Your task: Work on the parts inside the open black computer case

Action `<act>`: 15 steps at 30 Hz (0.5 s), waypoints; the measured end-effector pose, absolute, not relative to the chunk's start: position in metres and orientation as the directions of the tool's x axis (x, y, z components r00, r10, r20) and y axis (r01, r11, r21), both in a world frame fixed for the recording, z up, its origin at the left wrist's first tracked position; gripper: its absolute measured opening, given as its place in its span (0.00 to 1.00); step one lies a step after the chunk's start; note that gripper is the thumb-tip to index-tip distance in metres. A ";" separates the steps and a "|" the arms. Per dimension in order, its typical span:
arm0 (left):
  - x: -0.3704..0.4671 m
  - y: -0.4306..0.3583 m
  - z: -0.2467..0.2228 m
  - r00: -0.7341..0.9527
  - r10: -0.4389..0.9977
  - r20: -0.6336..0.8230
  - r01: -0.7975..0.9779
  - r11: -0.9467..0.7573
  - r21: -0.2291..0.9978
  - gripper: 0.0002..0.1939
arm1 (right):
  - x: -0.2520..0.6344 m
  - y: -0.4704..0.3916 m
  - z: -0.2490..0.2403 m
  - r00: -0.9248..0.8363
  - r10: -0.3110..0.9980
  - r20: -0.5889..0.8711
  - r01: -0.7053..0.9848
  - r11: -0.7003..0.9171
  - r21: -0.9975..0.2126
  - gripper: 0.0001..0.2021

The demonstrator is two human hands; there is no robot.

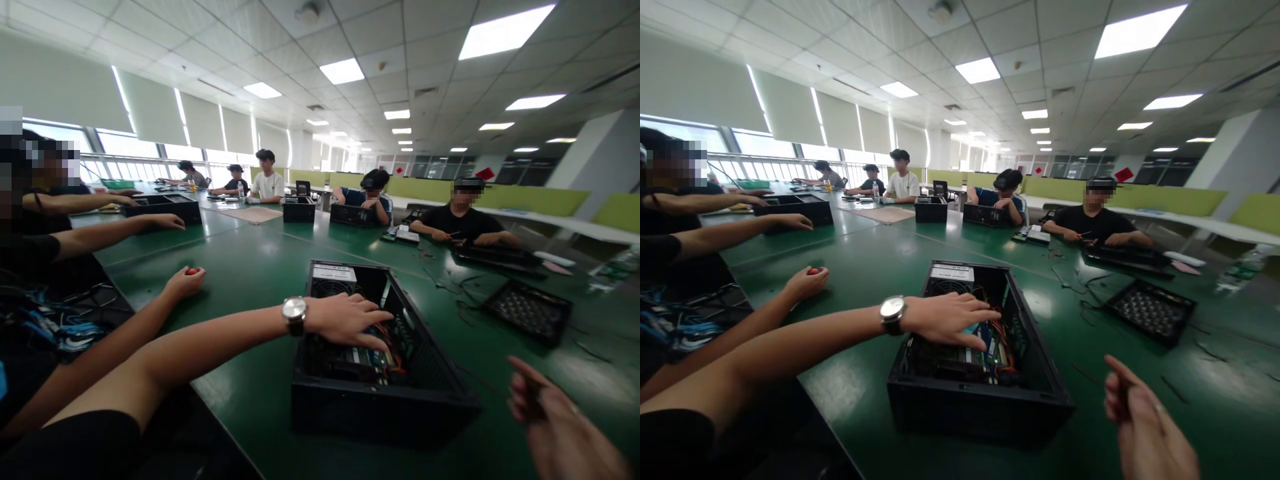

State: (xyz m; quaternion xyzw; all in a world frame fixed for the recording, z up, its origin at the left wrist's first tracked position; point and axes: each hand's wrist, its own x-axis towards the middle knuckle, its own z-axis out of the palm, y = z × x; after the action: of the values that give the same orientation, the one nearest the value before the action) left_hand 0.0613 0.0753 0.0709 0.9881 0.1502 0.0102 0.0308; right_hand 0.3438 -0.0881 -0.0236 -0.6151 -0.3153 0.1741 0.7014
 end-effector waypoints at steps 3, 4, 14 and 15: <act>0.031 0.014 0.074 0.969 0.245 0.017 0.239 -0.956 0.169 0.42 | 0.310 -0.075 -0.056 0.803 0.596 0.002 -0.143 0.196 -0.970 0.30; 0.022 -0.003 0.069 0.961 0.277 0.005 0.273 -0.949 0.158 0.44 | 0.297 -0.067 -0.060 0.824 0.567 -0.018 -0.160 0.201 -0.966 0.30; -0.067 0.070 0.025 0.620 0.760 0.195 0.785 -0.604 -0.138 0.39 | 0.165 0.090 -0.056 0.588 0.795 0.150 0.117 0.100 -0.988 0.37; -0.074 0.083 0.025 0.565 0.785 0.254 0.825 -0.545 -0.151 0.37 | 0.139 0.112 -0.055 0.527 0.836 0.155 0.110 0.114 -0.987 0.35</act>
State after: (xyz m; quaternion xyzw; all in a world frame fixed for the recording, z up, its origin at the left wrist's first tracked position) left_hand -0.0739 0.0833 0.0249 0.8754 0.4597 0.0783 -0.1274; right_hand 0.1386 0.1119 -0.0553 -0.6010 -0.3933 0.2862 0.6342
